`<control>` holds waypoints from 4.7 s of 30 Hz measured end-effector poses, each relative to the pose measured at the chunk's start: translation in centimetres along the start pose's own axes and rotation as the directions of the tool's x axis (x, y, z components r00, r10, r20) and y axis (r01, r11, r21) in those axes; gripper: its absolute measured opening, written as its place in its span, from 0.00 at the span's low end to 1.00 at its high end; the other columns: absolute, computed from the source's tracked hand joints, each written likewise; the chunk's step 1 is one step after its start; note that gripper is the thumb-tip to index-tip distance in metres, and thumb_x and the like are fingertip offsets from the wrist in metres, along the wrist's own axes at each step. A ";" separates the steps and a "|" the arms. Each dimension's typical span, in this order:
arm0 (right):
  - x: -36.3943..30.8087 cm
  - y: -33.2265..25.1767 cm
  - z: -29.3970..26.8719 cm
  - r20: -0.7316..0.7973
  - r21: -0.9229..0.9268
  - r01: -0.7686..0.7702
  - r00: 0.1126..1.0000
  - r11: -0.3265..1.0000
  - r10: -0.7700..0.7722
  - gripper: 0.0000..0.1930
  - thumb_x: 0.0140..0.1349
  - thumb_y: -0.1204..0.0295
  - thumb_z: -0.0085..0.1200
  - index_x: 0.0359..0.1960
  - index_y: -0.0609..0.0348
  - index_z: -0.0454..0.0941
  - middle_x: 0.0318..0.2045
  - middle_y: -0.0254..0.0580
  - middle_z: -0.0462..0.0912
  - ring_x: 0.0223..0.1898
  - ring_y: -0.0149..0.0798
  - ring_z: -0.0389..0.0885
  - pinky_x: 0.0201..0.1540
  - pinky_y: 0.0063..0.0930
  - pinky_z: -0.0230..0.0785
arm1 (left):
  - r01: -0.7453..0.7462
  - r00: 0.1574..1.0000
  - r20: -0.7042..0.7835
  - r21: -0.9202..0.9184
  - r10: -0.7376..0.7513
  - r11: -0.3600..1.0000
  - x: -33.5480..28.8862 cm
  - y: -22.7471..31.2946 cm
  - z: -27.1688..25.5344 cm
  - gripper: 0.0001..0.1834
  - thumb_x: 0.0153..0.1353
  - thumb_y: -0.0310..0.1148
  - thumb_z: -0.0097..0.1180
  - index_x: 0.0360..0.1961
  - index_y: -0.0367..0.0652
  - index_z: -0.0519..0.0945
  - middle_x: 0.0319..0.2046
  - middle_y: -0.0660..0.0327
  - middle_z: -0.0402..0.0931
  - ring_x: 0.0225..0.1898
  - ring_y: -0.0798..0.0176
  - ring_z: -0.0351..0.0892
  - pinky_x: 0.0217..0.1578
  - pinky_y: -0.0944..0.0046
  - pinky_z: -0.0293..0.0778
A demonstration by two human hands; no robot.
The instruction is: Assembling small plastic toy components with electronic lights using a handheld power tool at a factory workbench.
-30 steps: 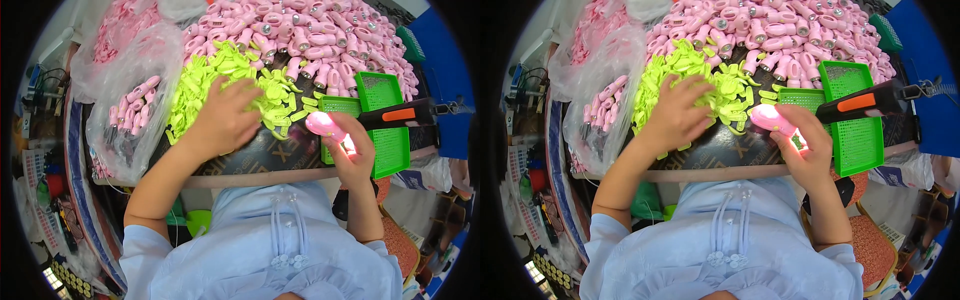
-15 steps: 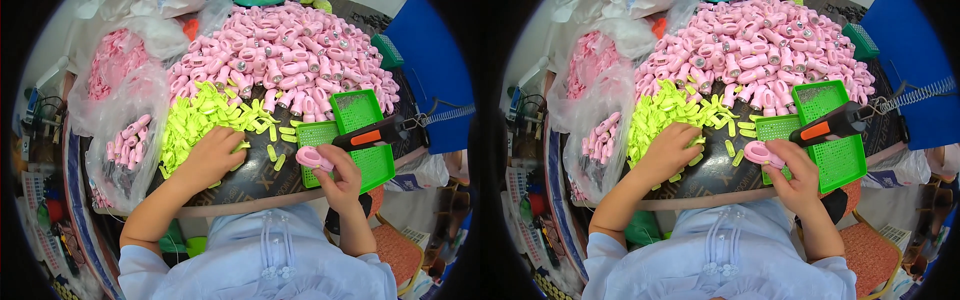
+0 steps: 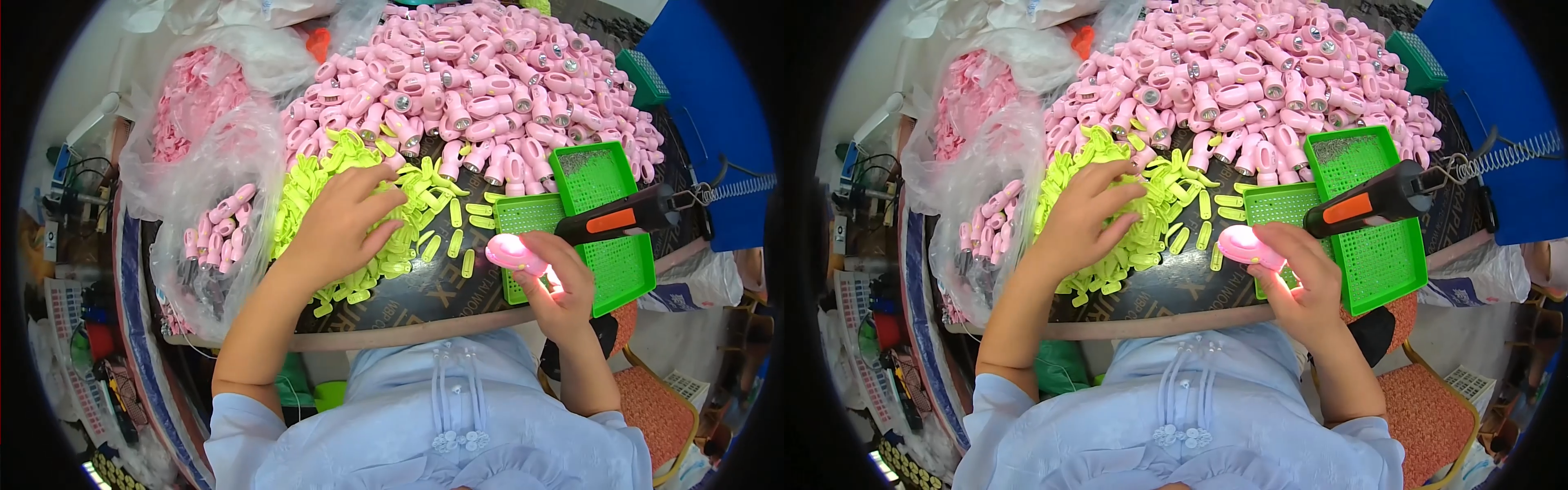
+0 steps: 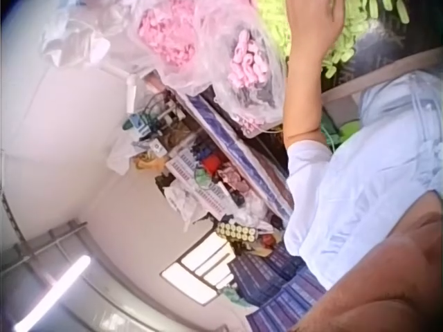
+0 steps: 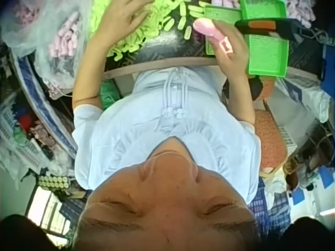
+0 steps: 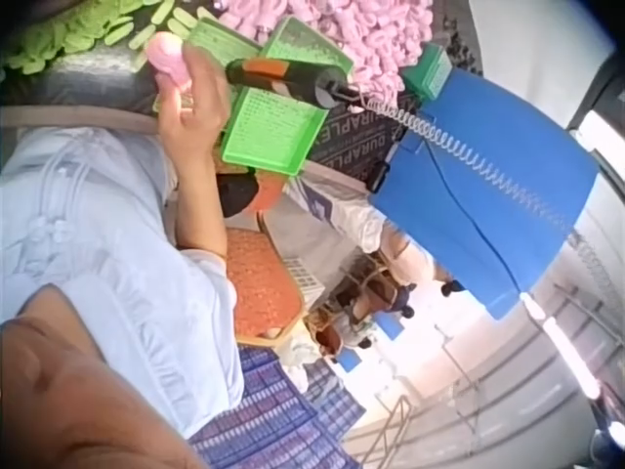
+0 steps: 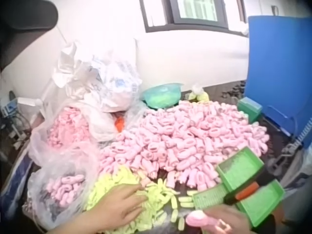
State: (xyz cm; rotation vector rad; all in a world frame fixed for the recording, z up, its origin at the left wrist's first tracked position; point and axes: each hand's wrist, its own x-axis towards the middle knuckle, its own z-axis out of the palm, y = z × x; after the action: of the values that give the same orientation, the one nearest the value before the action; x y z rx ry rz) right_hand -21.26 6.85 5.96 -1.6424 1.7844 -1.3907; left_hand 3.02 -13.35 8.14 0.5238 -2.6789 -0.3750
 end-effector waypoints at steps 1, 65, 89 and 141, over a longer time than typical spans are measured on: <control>0.1 -0.2 0.2 0.001 0.009 0.005 1.000 1.000 -0.005 0.21 0.52 0.81 0.66 0.51 0.63 0.81 0.48 0.51 0.83 0.50 0.48 0.82 0.53 0.35 0.74 | -0.015 1.000 0.015 0.027 0.015 1.000 0.5 -0.5 0.8 0.22 0.53 0.32 0.68 0.50 0.44 0.79 0.56 0.51 0.73 0.56 0.45 0.73 0.56 0.50 0.70; 13.5 -7.5 7.1 0.234 -0.065 0.379 0.905 0.923 -0.355 0.28 0.52 0.72 0.71 0.56 0.60 0.78 0.53 0.48 0.81 0.55 0.43 0.79 0.58 0.35 0.71 | 0.145 0.717 -0.157 -0.920 -0.679 0.365 -4.8 1.6 2.4 0.23 0.60 0.16 0.61 0.58 0.39 0.79 0.52 0.58 0.79 0.49 0.68 0.80 0.47 0.70 0.77; 55.5 24.3 -1.1 0.153 -0.918 0.122 0.987 0.376 0.054 0.08 0.54 0.70 0.57 0.31 0.57 0.86 0.35 0.55 0.85 0.41 0.57 0.84 0.45 0.47 0.76 | 0.309 0.427 -0.507 -0.697 -0.749 0.647 -10.8 -3.0 3.5 0.21 0.57 0.26 0.66 0.52 0.35 0.77 0.52 0.47 0.76 0.48 0.55 0.78 0.51 0.60 0.74; 30.5 -3.6 13.8 0.262 0.802 -0.327 0.945 0.501 0.197 0.02 0.66 0.77 0.51 0.35 0.62 0.76 0.29 0.40 0.78 0.28 0.35 0.76 0.32 0.28 0.71 | 0.065 0.425 -0.453 -0.849 -0.784 0.525 -7.2 -3.1 2.9 0.23 0.62 0.15 0.59 0.59 0.30 0.74 0.54 0.54 0.78 0.50 0.67 0.79 0.49 0.70 0.76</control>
State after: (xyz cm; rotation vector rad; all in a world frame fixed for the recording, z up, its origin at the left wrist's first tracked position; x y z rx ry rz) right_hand -16.71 -25.73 13.24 -0.8457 0.9162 -1.5608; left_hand 8.94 -12.66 2.22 0.9117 -1.1956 -1.0308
